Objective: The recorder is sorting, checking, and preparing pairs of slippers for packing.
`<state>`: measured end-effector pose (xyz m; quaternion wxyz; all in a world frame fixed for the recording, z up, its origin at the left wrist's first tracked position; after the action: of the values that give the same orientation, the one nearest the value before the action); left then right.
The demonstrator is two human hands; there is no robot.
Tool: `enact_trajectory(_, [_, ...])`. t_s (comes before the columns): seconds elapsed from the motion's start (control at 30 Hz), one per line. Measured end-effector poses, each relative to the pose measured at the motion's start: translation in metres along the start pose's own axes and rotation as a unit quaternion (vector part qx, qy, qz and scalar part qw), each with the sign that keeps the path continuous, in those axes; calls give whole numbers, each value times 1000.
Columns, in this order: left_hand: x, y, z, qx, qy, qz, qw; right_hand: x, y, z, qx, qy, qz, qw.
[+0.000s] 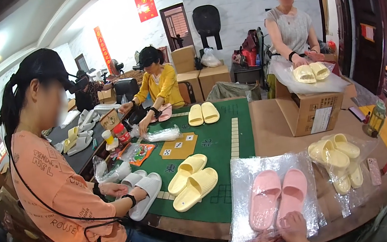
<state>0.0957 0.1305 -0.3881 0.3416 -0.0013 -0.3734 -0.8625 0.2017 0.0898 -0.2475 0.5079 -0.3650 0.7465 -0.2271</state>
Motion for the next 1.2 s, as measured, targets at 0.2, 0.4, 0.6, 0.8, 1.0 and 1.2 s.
enact_trajectory(0.2, [2,7,4,-15,26,-25,999,4,-12,8,3,79,44,996])
enact_trajectory(0.4, [-19,-10,-15,-1,-111,73,991,11,8,4,-56,54,-35,996])
enact_trajectory(0.6, [-7,8,8,-68,-45,105,991,29,36,4,-193,111,-102,970])
enact_trajectory(0.8, [-9,-20,-4,-182,131,273,936,43,57,11,-148,194,-250,937])
enact_trajectory(1.0, [-19,-29,-10,-116,29,239,964,36,59,2,-116,158,-282,939])
enact_trajectory(1.2, [-17,-21,-2,-136,24,210,968,34,55,-3,-135,147,-263,944])
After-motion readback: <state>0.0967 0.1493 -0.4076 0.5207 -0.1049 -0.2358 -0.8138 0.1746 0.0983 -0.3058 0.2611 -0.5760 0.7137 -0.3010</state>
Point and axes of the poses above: each hand's wrist, its own x-axis away from the middle knuckle, its own y-axis out of the palm, z = x × y, the point moved 7 cm from there along -x, towards the middle knuckle, and after that the axes turned 11 degrees about -x, right-handed, at the moved point
